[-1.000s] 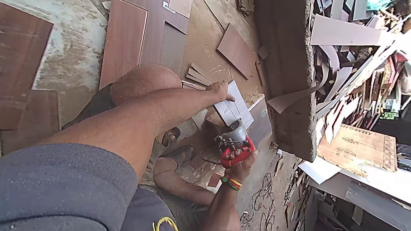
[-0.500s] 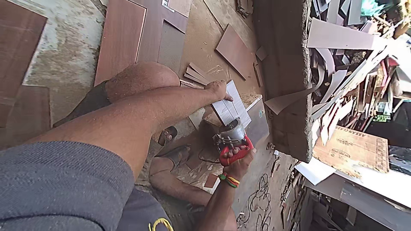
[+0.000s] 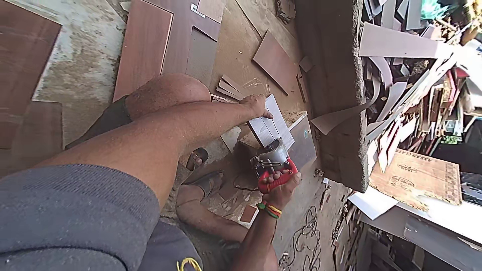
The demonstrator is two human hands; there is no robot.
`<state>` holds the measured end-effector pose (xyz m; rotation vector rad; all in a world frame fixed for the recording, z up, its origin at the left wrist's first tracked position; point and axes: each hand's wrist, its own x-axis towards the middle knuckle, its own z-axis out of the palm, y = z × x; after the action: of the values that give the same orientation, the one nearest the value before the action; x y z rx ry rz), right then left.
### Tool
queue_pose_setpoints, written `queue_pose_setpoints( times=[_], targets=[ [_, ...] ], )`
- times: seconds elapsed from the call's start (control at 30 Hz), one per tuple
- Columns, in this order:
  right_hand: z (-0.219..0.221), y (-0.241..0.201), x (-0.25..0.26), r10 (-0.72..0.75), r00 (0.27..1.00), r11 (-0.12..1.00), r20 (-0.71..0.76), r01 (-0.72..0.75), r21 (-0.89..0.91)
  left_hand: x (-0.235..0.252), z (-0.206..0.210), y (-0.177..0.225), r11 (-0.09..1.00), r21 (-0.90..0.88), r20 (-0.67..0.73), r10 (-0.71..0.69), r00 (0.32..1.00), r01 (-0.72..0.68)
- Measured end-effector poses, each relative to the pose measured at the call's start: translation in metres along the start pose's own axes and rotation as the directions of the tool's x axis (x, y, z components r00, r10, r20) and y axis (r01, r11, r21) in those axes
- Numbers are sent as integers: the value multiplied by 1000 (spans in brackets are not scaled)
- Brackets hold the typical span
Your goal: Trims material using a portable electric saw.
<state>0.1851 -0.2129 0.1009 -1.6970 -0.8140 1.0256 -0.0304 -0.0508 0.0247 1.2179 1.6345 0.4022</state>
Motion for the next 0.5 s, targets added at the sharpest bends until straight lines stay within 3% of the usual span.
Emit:
queue_pose_setpoints(
  times=[0.5],
  targets=[
    [3, -3, 0, -9, 1000, 1000, -9, 9, -8, 0, 0, -1, 1000, 0, -5, 6, 1000, -6]
  ],
)
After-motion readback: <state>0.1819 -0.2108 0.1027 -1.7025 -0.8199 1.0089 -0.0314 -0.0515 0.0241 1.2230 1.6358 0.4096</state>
